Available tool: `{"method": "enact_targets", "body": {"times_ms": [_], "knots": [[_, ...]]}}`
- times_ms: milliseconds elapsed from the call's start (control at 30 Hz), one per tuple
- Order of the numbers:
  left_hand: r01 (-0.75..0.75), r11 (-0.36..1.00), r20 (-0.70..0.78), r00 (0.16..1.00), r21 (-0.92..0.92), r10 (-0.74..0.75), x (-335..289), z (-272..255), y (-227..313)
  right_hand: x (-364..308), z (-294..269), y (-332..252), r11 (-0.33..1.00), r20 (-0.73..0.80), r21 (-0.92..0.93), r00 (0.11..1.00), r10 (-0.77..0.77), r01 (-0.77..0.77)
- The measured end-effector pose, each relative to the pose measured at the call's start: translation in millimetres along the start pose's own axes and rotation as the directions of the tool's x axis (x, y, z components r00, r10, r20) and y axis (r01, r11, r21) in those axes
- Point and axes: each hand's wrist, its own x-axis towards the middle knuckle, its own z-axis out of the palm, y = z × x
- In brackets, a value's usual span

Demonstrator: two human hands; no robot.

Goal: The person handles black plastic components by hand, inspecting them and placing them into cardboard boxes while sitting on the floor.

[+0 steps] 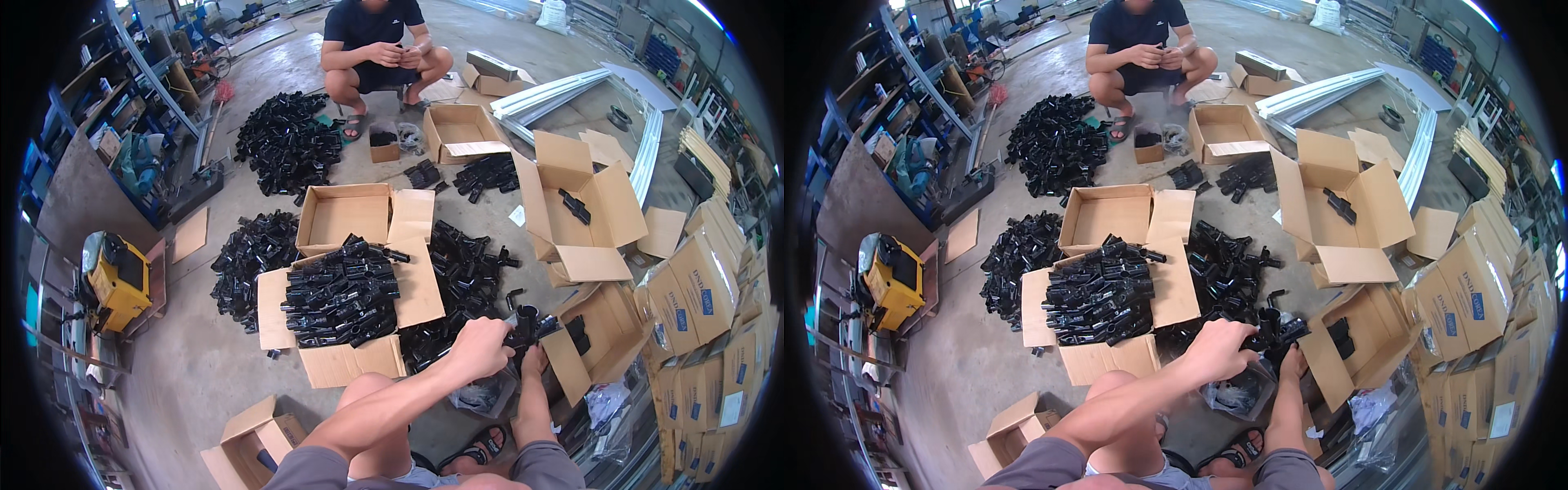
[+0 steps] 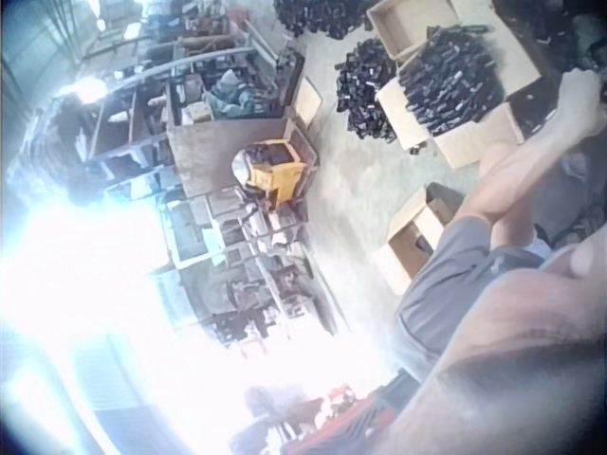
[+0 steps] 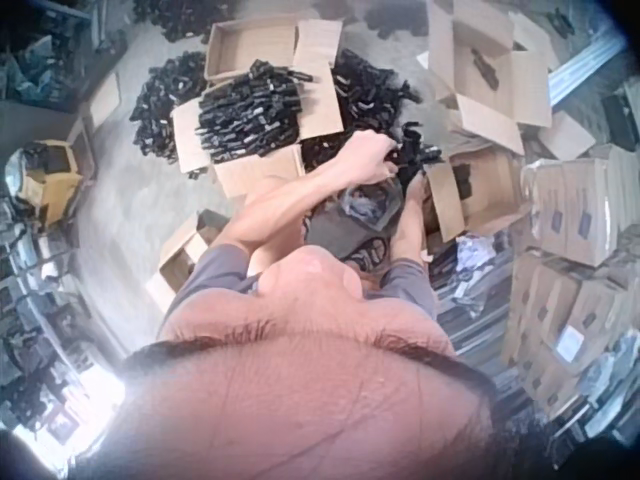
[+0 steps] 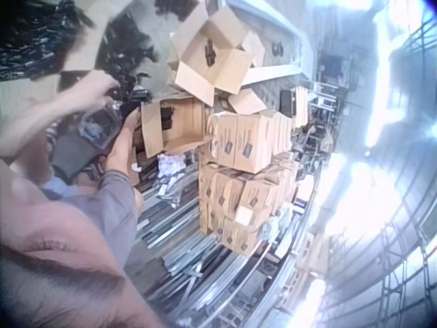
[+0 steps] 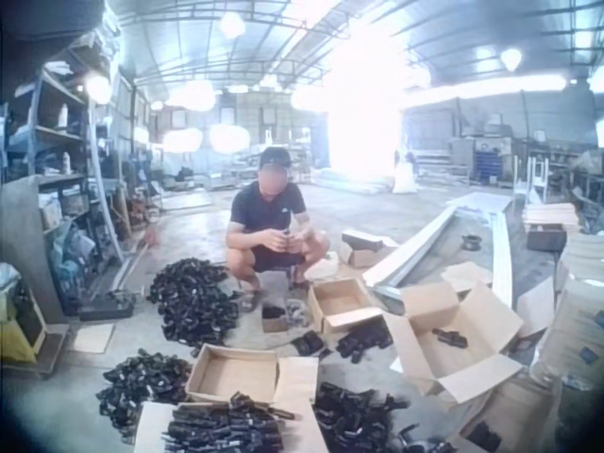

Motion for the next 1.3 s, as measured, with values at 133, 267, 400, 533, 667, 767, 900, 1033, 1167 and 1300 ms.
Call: {"method": "enact_targets", "body": {"times_ms": [133,267,400,533,667,767,900,1033,1167,1300], "knots": [[0.045,0.999,-0.018,0.999,-0.029,-0.045,-4,-6,-2,-19,-22,-9,0.966,0.056,0.252,0.998,0.042,-0.055],[0.01,0.999,-0.033,0.999,-0.038,-0.012,0,-3,6,-10,-15,18,0.967,0.045,-0.15,0.978,-0.202,0.206],[-0.008,1.0,-0.059,0.998,-0.004,0.008,0,-3,5,-27,-39,-11,0.973,-0.018,-0.103,0.978,-0.21,0.207],[0.019,1.0,-0.056,0.998,0.001,-0.019,4,3,0,-53,-62,-24,0.965,-0.139,0.252,0.989,-0.041,0.076],[0.015,1.0,-0.075,0.997,0.014,-0.014,4,5,1,-62,-72,-50,0.753,-0.15,0.617,0.905,0.398,-0.229],[-0.014,1.0,-0.082,0.997,0.007,0.015,4,8,10,-61,-74,-47,0.604,-0.204,0.753,0.779,0.593,-0.261],[-0.117,0.993,-0.172,0.979,-0.026,0.111,9,13,16,-69,-102,-77,-0.205,0.11,0.979,0.845,0.523,-0.001],[-0.057,0.952,-0.134,0.991,-0.3,0.017,8,8,-7,-136,-239,-171,-0.308,0.032,0.948,0.943,0.331,0.075],[-0.09,0.743,-0.092,0.995,-0.663,0.038,0,8,4,-160,-315,-185,-0.241,-0.264,0.9,0.894,0.363,0.363],[-0.045,0.654,-0.002,0.998,-0.755,0.066,-9,8,12,-163,-319,-182,-0.132,-0.317,0.919,0.894,0.317,0.372]]}}
